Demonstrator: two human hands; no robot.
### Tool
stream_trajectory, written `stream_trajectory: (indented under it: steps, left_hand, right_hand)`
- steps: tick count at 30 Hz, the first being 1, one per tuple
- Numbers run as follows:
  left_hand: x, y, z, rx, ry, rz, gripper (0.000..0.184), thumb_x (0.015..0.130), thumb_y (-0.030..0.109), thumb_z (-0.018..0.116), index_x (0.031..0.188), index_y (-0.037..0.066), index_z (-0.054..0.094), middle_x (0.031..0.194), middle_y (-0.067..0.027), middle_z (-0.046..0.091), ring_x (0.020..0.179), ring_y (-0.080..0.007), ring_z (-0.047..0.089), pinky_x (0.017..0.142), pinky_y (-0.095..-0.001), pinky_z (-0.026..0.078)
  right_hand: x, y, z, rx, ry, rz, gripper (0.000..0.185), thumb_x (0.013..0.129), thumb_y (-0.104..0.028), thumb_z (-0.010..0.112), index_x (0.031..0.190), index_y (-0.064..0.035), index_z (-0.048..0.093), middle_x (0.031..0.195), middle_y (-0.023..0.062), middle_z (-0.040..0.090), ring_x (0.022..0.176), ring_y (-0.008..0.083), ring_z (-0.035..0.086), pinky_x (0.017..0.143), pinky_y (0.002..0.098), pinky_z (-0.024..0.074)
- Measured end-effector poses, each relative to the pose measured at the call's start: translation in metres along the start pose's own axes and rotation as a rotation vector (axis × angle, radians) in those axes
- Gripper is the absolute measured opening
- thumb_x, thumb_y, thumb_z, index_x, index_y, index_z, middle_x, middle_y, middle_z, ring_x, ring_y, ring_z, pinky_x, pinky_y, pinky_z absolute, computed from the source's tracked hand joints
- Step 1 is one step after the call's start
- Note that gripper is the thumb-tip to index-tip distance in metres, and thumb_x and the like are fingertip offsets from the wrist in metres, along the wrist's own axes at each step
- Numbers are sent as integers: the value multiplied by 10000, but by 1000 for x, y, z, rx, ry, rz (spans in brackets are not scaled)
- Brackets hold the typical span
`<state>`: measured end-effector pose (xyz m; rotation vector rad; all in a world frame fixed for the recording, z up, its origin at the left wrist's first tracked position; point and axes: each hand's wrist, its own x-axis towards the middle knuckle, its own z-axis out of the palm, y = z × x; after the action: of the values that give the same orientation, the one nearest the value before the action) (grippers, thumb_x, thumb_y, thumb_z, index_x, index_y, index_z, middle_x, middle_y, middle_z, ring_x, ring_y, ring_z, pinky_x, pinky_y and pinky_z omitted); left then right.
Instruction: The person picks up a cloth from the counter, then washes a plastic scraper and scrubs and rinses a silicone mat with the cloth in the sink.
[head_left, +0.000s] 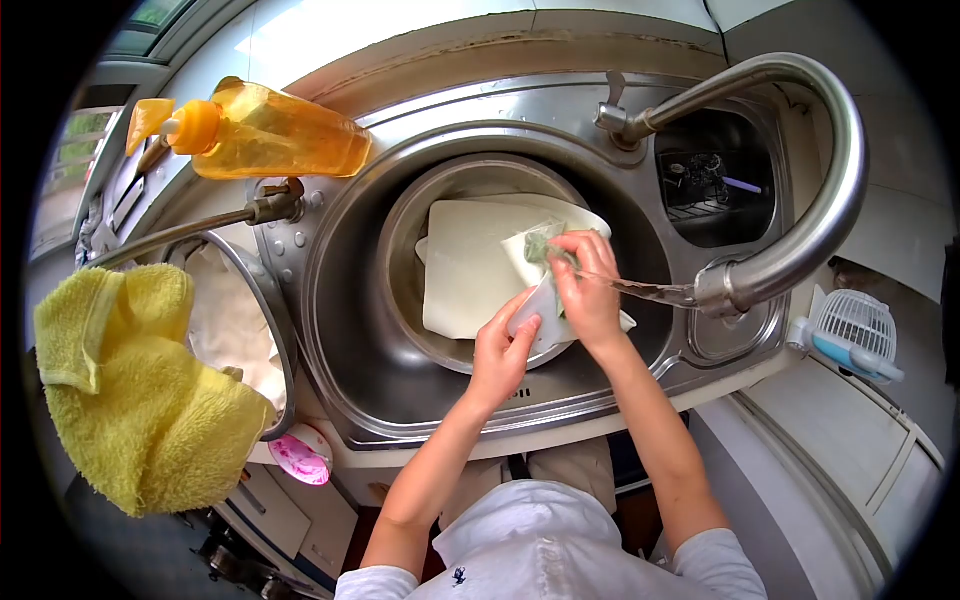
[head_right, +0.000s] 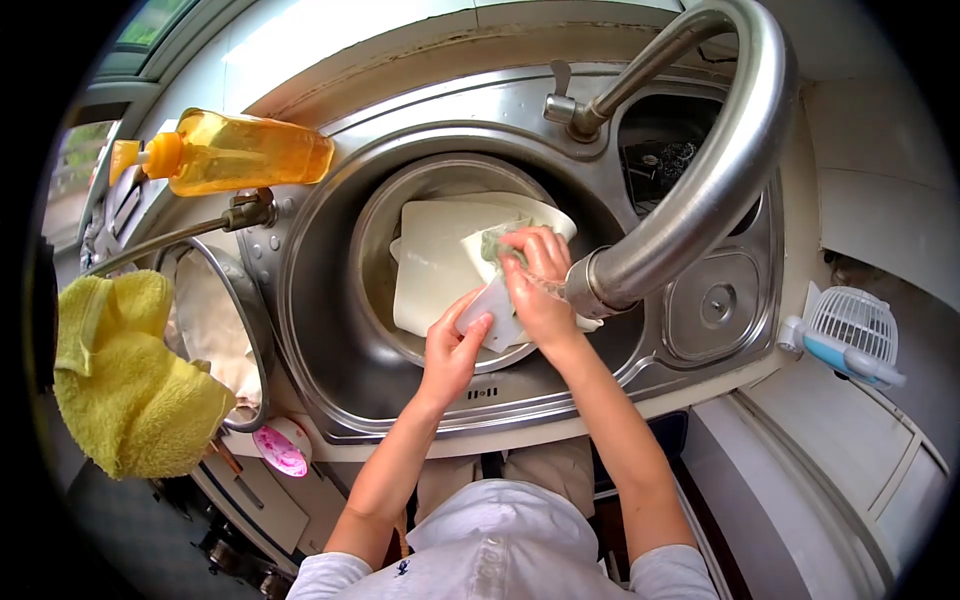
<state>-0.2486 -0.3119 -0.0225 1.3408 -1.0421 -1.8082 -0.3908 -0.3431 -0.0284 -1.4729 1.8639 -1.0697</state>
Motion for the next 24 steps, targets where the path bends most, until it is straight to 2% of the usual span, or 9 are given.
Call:
stream_trajectory:
  steps: [7, 11, 12, 13, 15, 17, 19, 22, 24]
  left_hand:
    - [3, -5, -8, -5, 5, -97, 358, 910, 59, 553, 1245, -60, 517, 736, 27, 540, 598, -20, 423, 483, -202, 339]
    - [0, 6, -6, -56, 17, -92, 355, 923, 76, 543, 1247, -66, 510, 904, -30, 602, 772, -51, 520, 650, -209, 433]
    - [0, 13, -4, -110, 2, -81, 353, 928, 82, 540, 1250, -61, 511, 980, -53, 616, 850, -66, 543, 728, -216, 455]
    - [0, 14, -5, -109, 1, -80, 353, 928, 82, 540, 1250, -61, 511, 980, -53, 616, 850, -66, 543, 728, -216, 455]
    - [2, 17, -10, -166, -46, -157, 350, 935, 96, 538, 1245, -64, 515, 1108, -85, 602, 977, -95, 544, 853, -237, 443]
    - [5, 23, -15, -136, -58, -158, 339, 938, 92, 530, 1245, -51, 522, 1102, -74, 605, 968, -87, 544, 845, -238, 448]
    - [4, 28, -16, -102, -71, -162, 329, 942, 88, 522, 1246, -39, 528, 1096, -63, 607, 958, -80, 544, 838, -238, 452]
    - [7, 29, -11, 121, -27, 1, 346, 904, 19, 520, 1248, 23, 554, 1110, -80, 626, 994, -158, 591, 857, -268, 465]
    - [14, 27, -9, 614, -81, 546, 456, 813, -53, 528, 1242, 92, 580, 1202, -125, 591, 1116, -304, 561, 936, -376, 439]
  right_hand:
    - [-23, -35, 9, 38, -106, -43, 254, 686, 54, 607, 925, -29, 587, 956, 125, 574, 929, 318, 552, 828, 377, 438]
    - [0, 0, 7, -34, 27, -69, 187, 728, 4, 609, 908, -46, 593, 959, 111, 568, 931, 302, 557, 791, 410, 446]
    - [6, 9, 6, 25, 52, -37, 130, 777, -19, 597, 904, -46, 597, 959, 112, 582, 921, 285, 566, 799, 391, 445]
    - [7, 14, 2, 25, 54, -38, 130, 777, -19, 597, 904, -46, 597, 959, 112, 582, 921, 285, 566, 799, 391, 445]
    - [13, 22, -7, 57, 74, 18, 96, 830, -26, 605, 922, 3, 600, 912, 99, 611, 889, 205, 594, 817, 304, 458]
    - [18, 27, -20, 113, 82, 192, 117, 859, -52, 599, 952, 17, 611, 924, 74, 625, 885, 140, 583, 816, 267, 456]
    - [21, 28, -35, 108, 17, 198, 195, 896, -88, 582, 1057, 16, 618, 995, 67, 633, 926, 125, 571, 849, 257, 441]
    - [11, 4, -47, 381, -51, 429, 263, 925, -156, 572, 1140, -7, 595, 1097, 49, 605, 1000, 122, 544, 897, 254, 412]
    - [-3, -2, -46, 675, -112, 620, 328, 934, -188, 564, 1224, -35, 549, 1158, 51, 580, 1062, 125, 527, 930, 265, 404]
